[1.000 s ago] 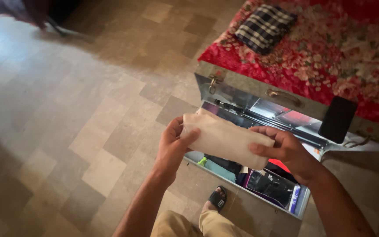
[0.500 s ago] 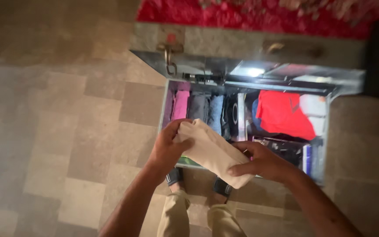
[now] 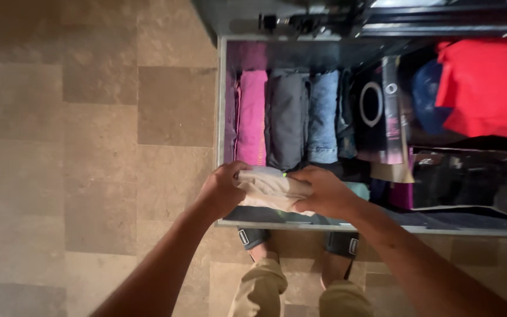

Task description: The person folds a white t-shirt and a white tank top on a patterned bedspread, then places them into a metal storage box. The person also briefly handles a small box of soap.

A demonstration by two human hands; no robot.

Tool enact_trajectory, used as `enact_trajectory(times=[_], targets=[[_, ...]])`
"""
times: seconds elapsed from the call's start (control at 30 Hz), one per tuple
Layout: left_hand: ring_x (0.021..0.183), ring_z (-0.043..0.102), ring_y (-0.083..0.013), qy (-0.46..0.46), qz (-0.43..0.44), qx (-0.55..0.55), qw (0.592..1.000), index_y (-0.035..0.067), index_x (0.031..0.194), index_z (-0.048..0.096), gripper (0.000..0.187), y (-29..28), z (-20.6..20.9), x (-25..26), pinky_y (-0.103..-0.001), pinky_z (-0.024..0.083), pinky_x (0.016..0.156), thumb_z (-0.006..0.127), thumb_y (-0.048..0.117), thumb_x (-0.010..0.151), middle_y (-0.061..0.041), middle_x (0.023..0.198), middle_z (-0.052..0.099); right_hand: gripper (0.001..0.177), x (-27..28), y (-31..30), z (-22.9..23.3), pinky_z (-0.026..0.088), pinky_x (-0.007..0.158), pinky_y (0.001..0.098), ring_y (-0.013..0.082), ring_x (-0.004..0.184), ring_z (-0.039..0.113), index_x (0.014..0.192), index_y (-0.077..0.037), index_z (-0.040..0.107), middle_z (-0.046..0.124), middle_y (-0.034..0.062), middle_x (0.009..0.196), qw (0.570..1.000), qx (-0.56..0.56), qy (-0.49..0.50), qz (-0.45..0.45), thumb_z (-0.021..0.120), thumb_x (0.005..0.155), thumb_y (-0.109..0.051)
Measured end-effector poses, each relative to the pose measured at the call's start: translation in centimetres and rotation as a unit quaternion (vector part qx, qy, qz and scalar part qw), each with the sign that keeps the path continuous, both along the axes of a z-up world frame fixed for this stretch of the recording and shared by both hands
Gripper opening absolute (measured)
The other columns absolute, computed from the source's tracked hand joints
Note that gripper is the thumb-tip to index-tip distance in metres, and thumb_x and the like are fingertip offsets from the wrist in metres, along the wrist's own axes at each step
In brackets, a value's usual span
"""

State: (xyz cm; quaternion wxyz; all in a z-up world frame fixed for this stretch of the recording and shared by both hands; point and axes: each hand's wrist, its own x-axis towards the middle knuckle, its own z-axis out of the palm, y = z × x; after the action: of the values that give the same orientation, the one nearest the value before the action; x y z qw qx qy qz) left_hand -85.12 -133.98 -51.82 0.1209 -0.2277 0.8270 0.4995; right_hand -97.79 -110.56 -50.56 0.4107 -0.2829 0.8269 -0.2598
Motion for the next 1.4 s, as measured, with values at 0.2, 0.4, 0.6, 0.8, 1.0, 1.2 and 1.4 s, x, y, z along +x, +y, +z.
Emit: enact_trajectory(times=[0.2, 0.4, 0.6, 0.8, 1.0, 1.2, 1.4], targets=[[0.104, 0.069, -0.0366, -0.015, -0.142, -0.197, 0.97, 0.015, 0.106, 0.073, 0.028, 0.1, -5.9, -0.3, -0.048, 0.056, 0.086, 0.07, 0.009, 0.079, -0.014, 0.108, 0.074, 0.067, 1.4, -2.2, -6.6, 0.053, 0.096, 0.0387, 0.0318, 0.112, 0.067, 0.122, -0.009, 0.071, 0.07, 0.0146, 0.12, 0.999, 0.023, 0.034, 0.033, 0.086, 0.057, -0.014], [0.103, 0.074, -0.0279, -0.125, -0.301, -0.306, 0.894, 0.018, 0.102, 0.079, 0.016, 3.5, -7.6, -1.9, -0.042, 0.06, 0.08, 0.068, 0.017, 0.091, -0.007, 0.108, 0.076, 0.06, 2.2, -1.6, -9.3, 0.052, 0.096, 0.0406, 0.0337, 0.113, 0.066, 0.118, -0.011, 0.074, 0.071, 0.0144, 0.117, 0.994, 0.012, 0.059, 0.088, 0.08, 0.058, -0.005], [0.108, 0.072, -0.0252, -0.165, -0.381, -0.284, 0.865, 0.019, 0.109, 0.079, 0.02, 5.2, -8.6, -2.4, -0.039, 0.059, 0.083, 0.07, 0.02, 0.09, -0.005, 0.114, 0.076, 0.058, 2.5, -0.9, -10.5, 0.05, 0.101, 0.0422, 0.0337, 0.117, 0.062, 0.117, -0.012, 0.074, 0.07, 0.0123, 0.12, 0.987, 0.047, 0.085, 0.125, 0.08, 0.06, -0.005], [0.115, 0.069, -0.0278, -0.249, -0.369, -0.233, 0.865, 0.018, 0.117, 0.075, 0.028, 4.9, -12.1, -1.9, -0.042, 0.057, 0.091, 0.072, 0.022, 0.09, -0.007, 0.123, 0.072, 0.053, 3.0, -1.7, -11.7, 0.049, 0.101, 0.0431, 0.0342, 0.117, 0.06, 0.118, -0.016, 0.075, 0.068, 0.0116, 0.119, 0.98, 0.061, 0.116, 0.15, 0.084, 0.066, -0.011], [0.118, 0.068, -0.0289, -0.265, -0.348, -0.245, 0.865, 0.018, 0.119, 0.075, 0.027, 5.7, -15.7, -0.8, -0.046, 0.056, 0.095, 0.068, 0.019, 0.094, -0.007, 0.126, 0.072, 0.046, 2.6, -2.5, -13.1, 0.049, 0.101, 0.0426, 0.0327, 0.118, 0.062, 0.116, -0.017, 0.075, 0.067, 0.0113, 0.122, 0.978, 0.089, 0.111, 0.153, 0.083, 0.071, -0.014], [0.118, 0.068, -0.0282, -0.242, -0.315, -0.237, 0.886, 0.019, 0.116, 0.077, 0.023, 6.2, -18.0, -1.0, -0.045, 0.058, 0.092, 0.065, 0.017, 0.096, -0.006, 0.127, 0.071, 0.043, 2.8, -3.2, -13.4, 0.05, 0.102, 0.043, 0.0316, 0.12, 0.062, 0.119, -0.023, 0.075, 0.065, 0.0098, 0.128, 0.963, 0.176, 0.116, 0.166, 0.081, 0.077, -0.022], [0.119, 0.067, -0.0259, -0.224, -0.315, -0.244, 0.889, 0.019, 0.115, 0.077, 0.025, 5.8, -19.2, -1.7, -0.041, 0.057, 0.092, 0.064, 0.015, 0.094, -0.004, 0.125, 0.072, 0.044, 2.6, -3.3, -14.1, 0.049, 0.103, 0.0433, 0.0312, 0.121, 0.061, 0.118, -0.024, 0.075, 0.065, 0.0088, 0.128, 0.965, 0.17, 0.117, 0.16, 0.084, 0.075, -0.027]])
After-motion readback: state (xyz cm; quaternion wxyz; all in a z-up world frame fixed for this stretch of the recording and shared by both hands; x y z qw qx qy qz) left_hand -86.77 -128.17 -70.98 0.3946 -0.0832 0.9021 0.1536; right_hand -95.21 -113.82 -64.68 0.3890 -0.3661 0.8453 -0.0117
